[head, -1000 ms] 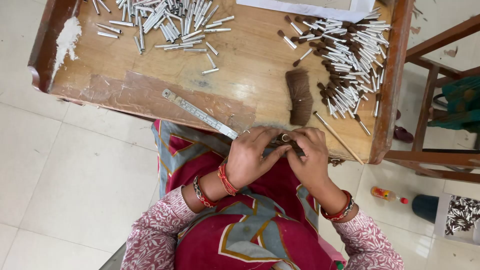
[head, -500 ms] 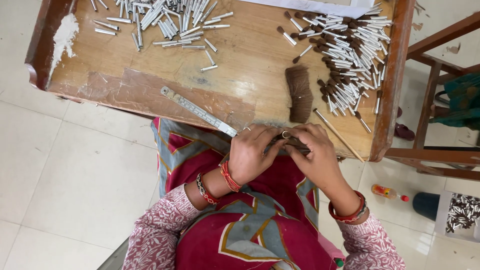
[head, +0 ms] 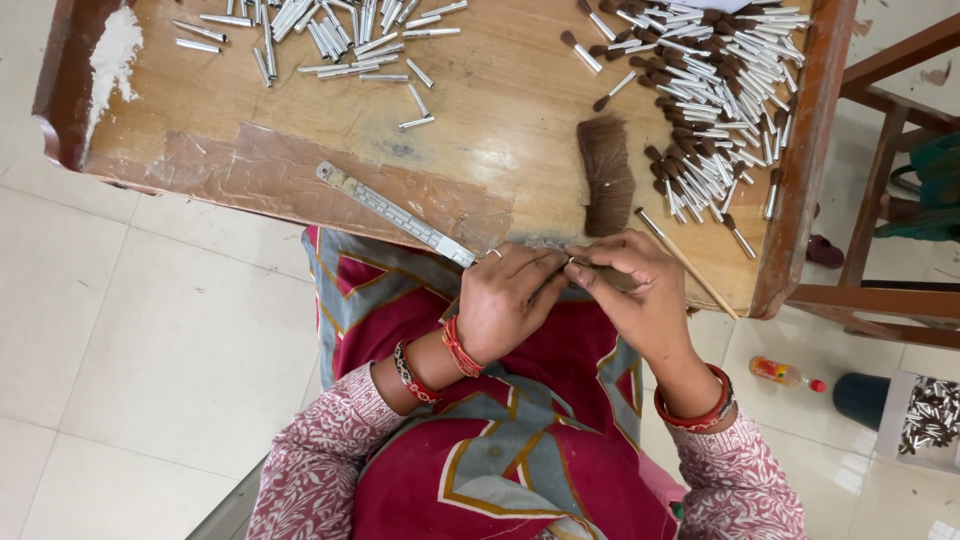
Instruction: Assembling cosmetic brushes by inserting brown fibers into small metal ferrules.
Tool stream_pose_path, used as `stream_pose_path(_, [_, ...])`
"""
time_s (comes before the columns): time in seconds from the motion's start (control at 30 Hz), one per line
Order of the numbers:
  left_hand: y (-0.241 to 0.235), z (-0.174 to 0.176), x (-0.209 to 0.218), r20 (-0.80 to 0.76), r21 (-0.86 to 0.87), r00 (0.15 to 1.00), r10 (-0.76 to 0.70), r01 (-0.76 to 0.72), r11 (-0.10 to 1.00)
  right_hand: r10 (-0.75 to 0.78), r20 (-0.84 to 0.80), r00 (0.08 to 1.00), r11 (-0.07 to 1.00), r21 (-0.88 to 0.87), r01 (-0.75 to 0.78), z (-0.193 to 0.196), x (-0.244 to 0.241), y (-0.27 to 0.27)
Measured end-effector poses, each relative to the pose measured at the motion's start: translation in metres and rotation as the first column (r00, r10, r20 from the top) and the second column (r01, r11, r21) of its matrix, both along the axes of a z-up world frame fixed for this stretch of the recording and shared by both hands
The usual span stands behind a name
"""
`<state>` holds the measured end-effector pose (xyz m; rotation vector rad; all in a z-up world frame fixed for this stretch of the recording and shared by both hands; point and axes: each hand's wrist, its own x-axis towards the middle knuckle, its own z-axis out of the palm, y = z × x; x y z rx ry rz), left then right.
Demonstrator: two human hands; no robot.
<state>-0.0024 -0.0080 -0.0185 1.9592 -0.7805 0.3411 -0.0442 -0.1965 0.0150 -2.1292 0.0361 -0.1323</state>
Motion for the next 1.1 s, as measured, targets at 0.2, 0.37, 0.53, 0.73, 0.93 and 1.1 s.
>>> stream_pose_path(0.2, [0.001,0.003,0.0,0.005,-0.003,1.0,-0.007,0.007,1.0,-0.036,0.0,0.999,0.994,0.103,0.036,-0.009,0.0,0.003])
stream_pose_path(0.37, [0.009,0.026,-0.005,-0.044,-0.09,0.999,-0.027,0.023,0.996,-0.154,0.033,0.988,0.866,0.487,0.118,-0.015,-0.015,0.006])
stream_pose_path(0.53, [0.012,0.008,-0.018,-0.546,-0.322,0.796,-0.261,0.089,0.943,-0.23,0.092,0.969,0.81,0.57,0.139,-0.007,-0.04,0.019])
stream_pose_path(0.73, [0.018,-0.004,-0.013,-0.609,-0.79,0.116,-0.785,-0.003,0.613,-0.213,0.173,0.962,0.796,0.601,0.068,-0.012,-0.055,0.035])
stream_pose_path(0.93, [0.023,-0.003,-0.013,-0.532,-0.839,-0.083,-0.843,-0.08,0.538,-0.257,0.201,0.945,0.762,0.644,0.07,-0.019,-0.062,0.04])
stream_pose_path(1.1, [0.021,-0.012,-0.02,-0.597,-0.8,-0.008,-0.803,-0.071,0.596,-0.229,0.203,0.952,0.798,0.599,0.064,-0.019,-0.063,0.041])
